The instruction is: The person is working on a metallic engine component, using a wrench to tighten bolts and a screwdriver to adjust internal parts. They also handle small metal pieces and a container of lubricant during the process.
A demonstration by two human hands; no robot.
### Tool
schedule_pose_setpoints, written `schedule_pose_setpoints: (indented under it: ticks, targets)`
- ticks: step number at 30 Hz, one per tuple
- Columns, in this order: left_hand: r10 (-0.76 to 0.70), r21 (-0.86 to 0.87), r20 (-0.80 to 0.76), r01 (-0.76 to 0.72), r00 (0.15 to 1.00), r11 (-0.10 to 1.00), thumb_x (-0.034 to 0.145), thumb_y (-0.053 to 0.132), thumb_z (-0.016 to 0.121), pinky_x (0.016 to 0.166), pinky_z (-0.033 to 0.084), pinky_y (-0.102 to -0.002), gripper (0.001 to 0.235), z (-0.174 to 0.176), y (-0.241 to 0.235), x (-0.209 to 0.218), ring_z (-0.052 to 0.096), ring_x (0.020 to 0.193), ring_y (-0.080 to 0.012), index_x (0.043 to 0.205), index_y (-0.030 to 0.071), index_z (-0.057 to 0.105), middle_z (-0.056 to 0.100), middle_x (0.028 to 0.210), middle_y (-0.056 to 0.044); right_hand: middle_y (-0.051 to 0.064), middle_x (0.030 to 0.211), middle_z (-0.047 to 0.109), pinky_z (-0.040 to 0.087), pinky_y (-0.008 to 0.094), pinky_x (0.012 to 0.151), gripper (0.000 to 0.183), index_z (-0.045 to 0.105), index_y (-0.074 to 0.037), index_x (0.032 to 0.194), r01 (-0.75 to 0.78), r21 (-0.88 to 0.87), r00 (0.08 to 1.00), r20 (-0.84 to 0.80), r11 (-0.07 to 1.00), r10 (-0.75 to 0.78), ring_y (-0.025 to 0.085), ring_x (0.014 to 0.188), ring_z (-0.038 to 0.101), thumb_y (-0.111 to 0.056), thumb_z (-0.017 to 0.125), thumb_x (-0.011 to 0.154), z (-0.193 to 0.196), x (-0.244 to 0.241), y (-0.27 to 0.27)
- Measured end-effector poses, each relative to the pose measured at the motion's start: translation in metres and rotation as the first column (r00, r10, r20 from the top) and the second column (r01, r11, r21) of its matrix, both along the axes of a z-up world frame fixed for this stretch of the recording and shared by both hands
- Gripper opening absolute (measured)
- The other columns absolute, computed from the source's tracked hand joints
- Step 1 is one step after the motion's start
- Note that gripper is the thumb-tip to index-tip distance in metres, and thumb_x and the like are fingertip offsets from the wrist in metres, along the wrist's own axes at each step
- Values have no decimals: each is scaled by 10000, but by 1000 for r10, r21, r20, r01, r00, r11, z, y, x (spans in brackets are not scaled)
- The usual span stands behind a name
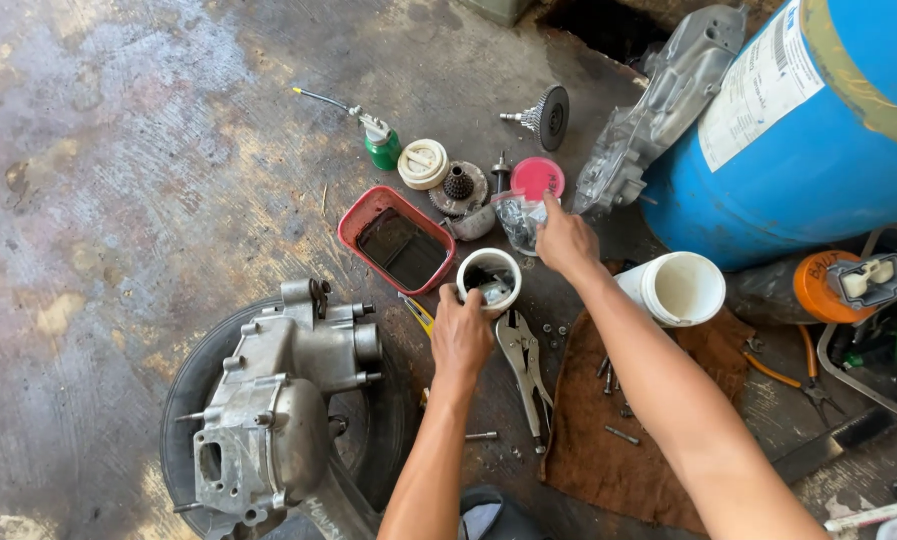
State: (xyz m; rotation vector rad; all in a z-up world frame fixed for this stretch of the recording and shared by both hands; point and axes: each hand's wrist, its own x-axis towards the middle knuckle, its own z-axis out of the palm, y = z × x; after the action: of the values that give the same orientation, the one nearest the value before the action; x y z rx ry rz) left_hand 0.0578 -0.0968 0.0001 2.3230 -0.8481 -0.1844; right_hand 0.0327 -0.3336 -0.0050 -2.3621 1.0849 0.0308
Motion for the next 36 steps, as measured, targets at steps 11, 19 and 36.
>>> schedule_pose_setpoints:
  ticks: [11,19,36]
  targets:
    - [77,37,-179,-71,981,997,806,350,813,847,591,-472,368,6,27,0,684,1060,-371,1066,192,605,533,1210,-81,232,714,700,555,568,646,179,722,-32,936,23,-375,952,290,927,94,464,721,712,-177,620,963,18,-20,45]
    - [123,-89,-371,-167,921,982,668,475,895,1029,470,-580,1051,6,12,3,527,1258,-474,1498,125,354,473,1376,-206,129,516,625,488,390,503,90,790,-98,892,-207,-14,816,550,978,180,324,502,640,-133,707,894,80,-26,98]
    - [170,-149,-289,-220,942,964,738,332,824,1040,436,-549,784,-26,-17,18,534,1241,-406,1423,169,480,507,1317,-137,119,946,779,592,465,835,294,787,-189,1114,236,-43,969,83,971,-232,347,1015,735,-369,699,900,-86,45,-20]
